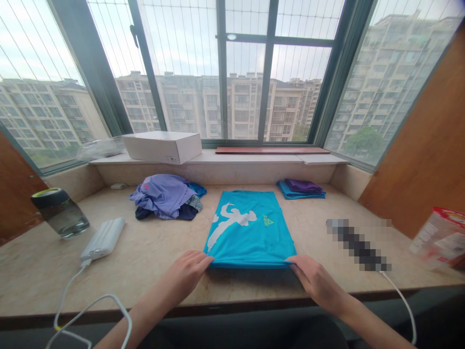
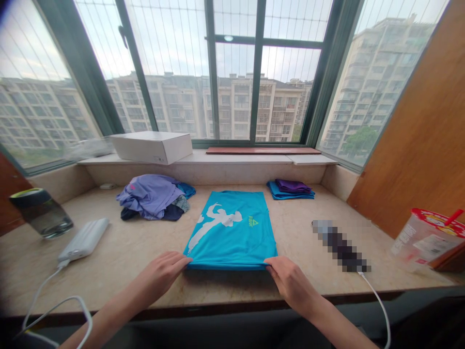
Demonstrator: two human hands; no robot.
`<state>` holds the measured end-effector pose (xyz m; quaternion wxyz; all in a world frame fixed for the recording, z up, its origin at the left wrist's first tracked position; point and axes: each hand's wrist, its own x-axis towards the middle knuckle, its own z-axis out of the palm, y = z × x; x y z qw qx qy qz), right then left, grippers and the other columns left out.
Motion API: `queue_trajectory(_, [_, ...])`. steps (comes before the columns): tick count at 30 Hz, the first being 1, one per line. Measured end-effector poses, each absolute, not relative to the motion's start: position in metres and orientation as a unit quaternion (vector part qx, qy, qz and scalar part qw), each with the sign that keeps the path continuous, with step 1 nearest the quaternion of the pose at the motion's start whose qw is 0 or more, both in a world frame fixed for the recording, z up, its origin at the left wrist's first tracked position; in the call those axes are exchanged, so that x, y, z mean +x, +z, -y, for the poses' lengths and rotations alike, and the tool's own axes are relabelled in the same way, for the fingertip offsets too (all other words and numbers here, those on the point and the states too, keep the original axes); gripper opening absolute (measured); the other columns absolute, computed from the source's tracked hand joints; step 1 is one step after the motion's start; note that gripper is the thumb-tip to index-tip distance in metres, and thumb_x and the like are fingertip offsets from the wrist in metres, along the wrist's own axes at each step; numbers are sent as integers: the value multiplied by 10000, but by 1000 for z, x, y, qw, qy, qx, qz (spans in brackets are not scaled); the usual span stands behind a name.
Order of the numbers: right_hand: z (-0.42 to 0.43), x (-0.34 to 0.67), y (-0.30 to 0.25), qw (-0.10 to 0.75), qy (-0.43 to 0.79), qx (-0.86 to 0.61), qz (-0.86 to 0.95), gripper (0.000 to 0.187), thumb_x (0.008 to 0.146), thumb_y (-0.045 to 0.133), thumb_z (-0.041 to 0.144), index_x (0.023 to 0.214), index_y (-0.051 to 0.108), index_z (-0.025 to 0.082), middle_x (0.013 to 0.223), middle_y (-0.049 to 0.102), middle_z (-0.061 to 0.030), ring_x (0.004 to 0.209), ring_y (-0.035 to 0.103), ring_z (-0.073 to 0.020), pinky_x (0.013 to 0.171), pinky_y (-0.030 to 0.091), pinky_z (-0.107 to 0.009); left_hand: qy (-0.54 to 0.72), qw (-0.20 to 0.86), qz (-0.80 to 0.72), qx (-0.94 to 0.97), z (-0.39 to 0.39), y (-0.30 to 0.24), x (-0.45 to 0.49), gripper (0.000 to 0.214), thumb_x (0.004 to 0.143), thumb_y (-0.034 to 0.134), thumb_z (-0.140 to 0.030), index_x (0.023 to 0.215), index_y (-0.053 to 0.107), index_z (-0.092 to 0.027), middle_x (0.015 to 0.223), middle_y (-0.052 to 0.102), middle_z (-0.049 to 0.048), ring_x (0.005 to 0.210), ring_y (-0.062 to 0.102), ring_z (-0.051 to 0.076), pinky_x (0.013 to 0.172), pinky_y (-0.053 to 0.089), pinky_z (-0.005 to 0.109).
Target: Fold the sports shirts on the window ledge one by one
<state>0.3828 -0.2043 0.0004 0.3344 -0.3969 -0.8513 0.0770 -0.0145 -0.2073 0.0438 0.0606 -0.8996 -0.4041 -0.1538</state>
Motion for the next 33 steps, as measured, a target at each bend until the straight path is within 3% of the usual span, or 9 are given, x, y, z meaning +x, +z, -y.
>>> queue_trajectory(3, [212,386,8,374,96,-414,825,255,1031,428,282,1071,670,216,955,744,-90,867,723,-223,765,596,-323,-219,107,403,-882,214,53,-10,334,925,431,-31,1116,644,-204,935,741,61,831,708,211,765,580,341])
queue_trajectory(8, [223,395,33,418,120,-411,801,245,1026,423,312,1039,657,240,894,710,-52,787,681,-188,701,562,-270,-385,163,379,-825,230,81,-1,309,980,441,-88,1211,605,-210,1000,747,63,911,716,187,863,562,296])
queue_trajectory(13, [192,395,61,408,154,-467,769,298,1024,439,410,1082,666,226,982,734,-67,852,691,-210,738,555,-285,-441,139,440,-770,207,100,11,241,1017,457,-210,1186,629,-194,1001,763,51,825,735,163,814,552,240])
queue_trajectory(17, [121,377,71,382,179,-488,764,382,1028,408,459,1147,674,213,1073,742,-86,980,690,-258,800,554,-329,-403,52,531,-743,142,94,17,300,1044,398,-347,1069,657,-198,851,757,26,719,729,177,709,534,244])
queue_trajectory(20, [62,356,73,332,131,-499,790,410,1049,326,358,1242,662,222,1044,750,-87,992,688,-259,892,530,-377,-336,15,584,-739,87,77,16,352,1043,354,-363,1023,663,-198,839,752,49,788,734,228,740,542,299])
queue_trajectory(25, [26,321,63,256,50,-533,805,388,994,424,228,1317,637,200,1249,684,-136,1181,613,-262,1064,427,-407,-258,41,532,-806,39,42,10,307,954,466,-237,1168,677,-177,1265,689,135,1194,632,271,1030,492,415])
queue_trajectory(28, [51,306,40,196,63,-508,837,385,1003,452,346,1281,667,190,1296,664,-134,1193,607,-269,1063,436,-395,-176,32,420,-890,36,24,7,390,949,471,-234,1300,642,-222,1446,581,99,1326,546,266,1142,404,462])
queue_trajectory(31, [76,299,12,117,64,-483,865,560,993,438,550,1414,570,205,1462,553,-136,1336,505,-313,1117,391,-452,-137,22,422,-896,36,14,8,402,979,427,-268,1314,646,-224,1409,616,89,1293,581,266,1130,422,472])
queue_trajectory(33, [75,302,2,92,45,-477,873,577,1008,398,551,1477,497,231,1549,456,-118,1422,410,-314,1167,323,-494,-140,22,457,-878,35,13,9,397,991,425,-315,1276,675,-197,1339,666,108,1238,623,274,1085,469,452])
